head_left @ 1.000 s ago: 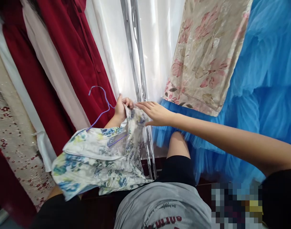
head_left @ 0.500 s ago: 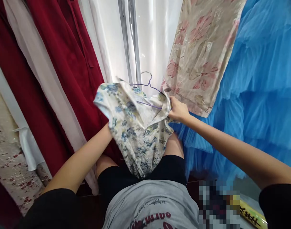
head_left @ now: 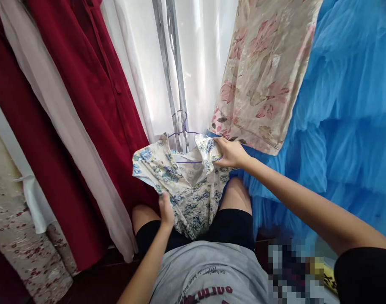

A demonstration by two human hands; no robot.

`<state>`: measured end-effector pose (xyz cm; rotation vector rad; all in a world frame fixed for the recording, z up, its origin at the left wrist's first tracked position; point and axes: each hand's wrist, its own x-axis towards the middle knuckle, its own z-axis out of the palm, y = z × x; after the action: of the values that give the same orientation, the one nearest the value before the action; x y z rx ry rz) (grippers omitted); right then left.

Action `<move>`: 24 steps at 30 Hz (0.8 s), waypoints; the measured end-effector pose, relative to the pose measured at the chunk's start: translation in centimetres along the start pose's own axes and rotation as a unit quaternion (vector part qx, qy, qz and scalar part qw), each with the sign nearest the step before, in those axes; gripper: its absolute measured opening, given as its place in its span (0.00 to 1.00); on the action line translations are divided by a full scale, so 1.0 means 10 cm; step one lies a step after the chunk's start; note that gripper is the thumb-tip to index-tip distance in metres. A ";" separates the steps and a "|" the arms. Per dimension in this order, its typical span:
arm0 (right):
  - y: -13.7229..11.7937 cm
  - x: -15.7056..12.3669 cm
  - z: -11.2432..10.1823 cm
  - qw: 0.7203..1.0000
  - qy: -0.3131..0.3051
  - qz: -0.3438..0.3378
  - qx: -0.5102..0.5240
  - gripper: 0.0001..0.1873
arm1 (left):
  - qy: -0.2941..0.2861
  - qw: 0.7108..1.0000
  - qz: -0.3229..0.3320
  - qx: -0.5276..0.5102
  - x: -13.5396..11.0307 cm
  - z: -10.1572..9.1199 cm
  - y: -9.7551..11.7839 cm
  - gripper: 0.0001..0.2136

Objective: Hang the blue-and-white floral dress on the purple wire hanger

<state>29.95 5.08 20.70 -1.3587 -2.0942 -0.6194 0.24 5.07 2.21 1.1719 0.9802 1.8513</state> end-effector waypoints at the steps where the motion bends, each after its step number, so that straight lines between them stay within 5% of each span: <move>1: 0.02 -0.05 0.03 1.000 0.014 0.004 0.001 0.47 | -0.001 1.000 0.010 0.009 -0.19 0.04 -0.12 0.28; 4: -0.08 -0.28 0.20 0.991 0.109 0.077 -0.007 0.44 | 0.009 0.999 -0.016 0.032 -0.59 0.16 -0.34 0.22; 8: -0.64 -0.76 0.66 0.939 0.253 0.213 0.095 0.33 | 0.021 0.997 -0.055 0.044 -0.77 0.15 -0.33 0.18; 11: -1.16 -1.04 1.08 0.908 0.132 0.247 0.311 0.09 | 0.005 0.998 -0.050 0.040 -0.86 0.10 -0.27 0.19; 13: -1.41 -1.09 1.29 0.869 0.007 0.264 0.419 0.11 | -0.016 0.997 -0.048 0.051 -0.91 0.09 -0.25 0.17; 15: -1.51 -1.05 1.41 0.838 -0.048 0.269 0.472 0.17 | -0.022 0.997 -0.038 0.067 -0.95 0.08 -0.26 0.16; 24: -1.48 -1.08 1.47 0.746 0.002 0.310 0.589 0.22 | -0.022 0.995 -0.021 0.095 -1.01 0.03 -0.33 0.18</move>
<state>16.83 1.78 1.50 -1.0622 -1.3118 0.8739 4.39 -2.11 -4.41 1.2879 1.1689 1.7216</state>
